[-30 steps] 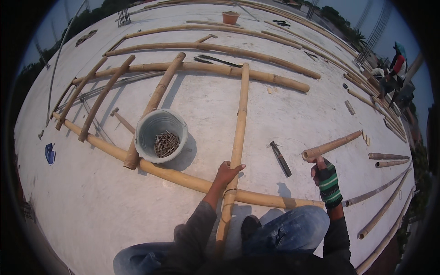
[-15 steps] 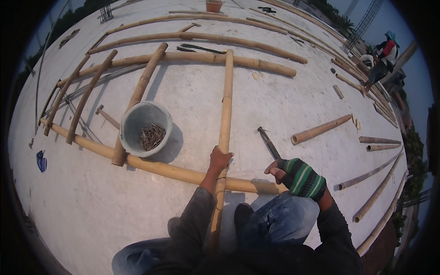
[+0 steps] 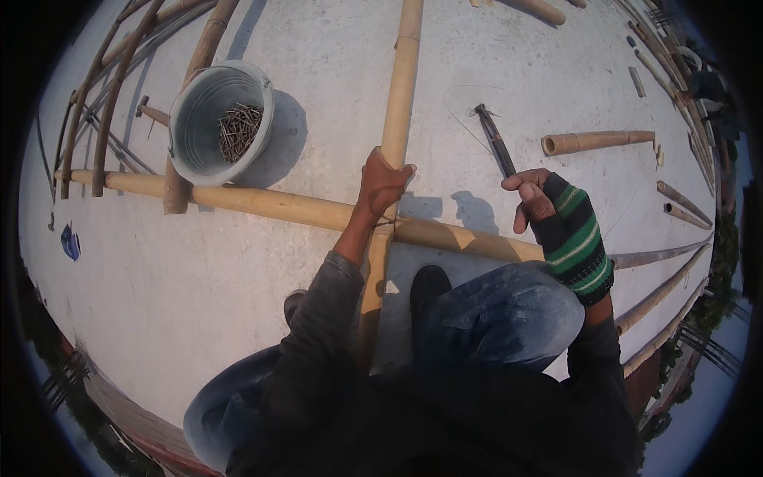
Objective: The person assembles a bamboo frame by positioning bamboo poles on a concrete surface, then wraps and twists wire around the joints using pliers to secure them. The person handles the poles and wire by hand and uses pliers to tighten the wire connections.
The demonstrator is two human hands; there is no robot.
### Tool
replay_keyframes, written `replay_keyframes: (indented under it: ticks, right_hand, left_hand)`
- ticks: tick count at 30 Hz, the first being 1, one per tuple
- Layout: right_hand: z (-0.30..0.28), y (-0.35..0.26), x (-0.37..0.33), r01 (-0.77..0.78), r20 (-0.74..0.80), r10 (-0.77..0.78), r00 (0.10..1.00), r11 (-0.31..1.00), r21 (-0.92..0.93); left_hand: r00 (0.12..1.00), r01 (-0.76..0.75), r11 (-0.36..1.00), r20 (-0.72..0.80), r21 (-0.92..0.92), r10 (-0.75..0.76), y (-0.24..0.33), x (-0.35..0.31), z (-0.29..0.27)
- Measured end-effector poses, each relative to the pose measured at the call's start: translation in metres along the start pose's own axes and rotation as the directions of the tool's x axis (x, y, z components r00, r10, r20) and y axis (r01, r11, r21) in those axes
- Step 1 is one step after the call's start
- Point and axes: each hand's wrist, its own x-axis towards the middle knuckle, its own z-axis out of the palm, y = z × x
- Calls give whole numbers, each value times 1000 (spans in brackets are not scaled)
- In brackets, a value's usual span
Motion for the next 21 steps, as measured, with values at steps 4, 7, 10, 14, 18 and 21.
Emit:
replay_keyframes:
  ticks: [4,7,10,14,18,21]
  right_hand:
    - [7,21,23,8,-11,-8,1000,1000,26]
    - [10,33,30,-45,-45,45,998,999,5]
    - [15,38,46,-69,-87,73,993,996,51]
    - [23,44,67,-53,-14,55,998,990,128]
    - [30,46,65,15,34,-19,999,994,112]
    - [26,43,47,26,46,-32,998,992,123]
  left_hand:
    - [995,100,994,8,53,-100,-7,6,1]
    - [1000,16,995,-11,100,-15,-13,9,1]
    - [996,44,991,-79,130,-34,-7,5,3]
    - [990,76,975,-130,210,-49,6,-3,2]
    - [995,86,980,-58,182,-76,5,-2,-3]
    - [996,80,978,-61,194,-69,1,-2,-1]
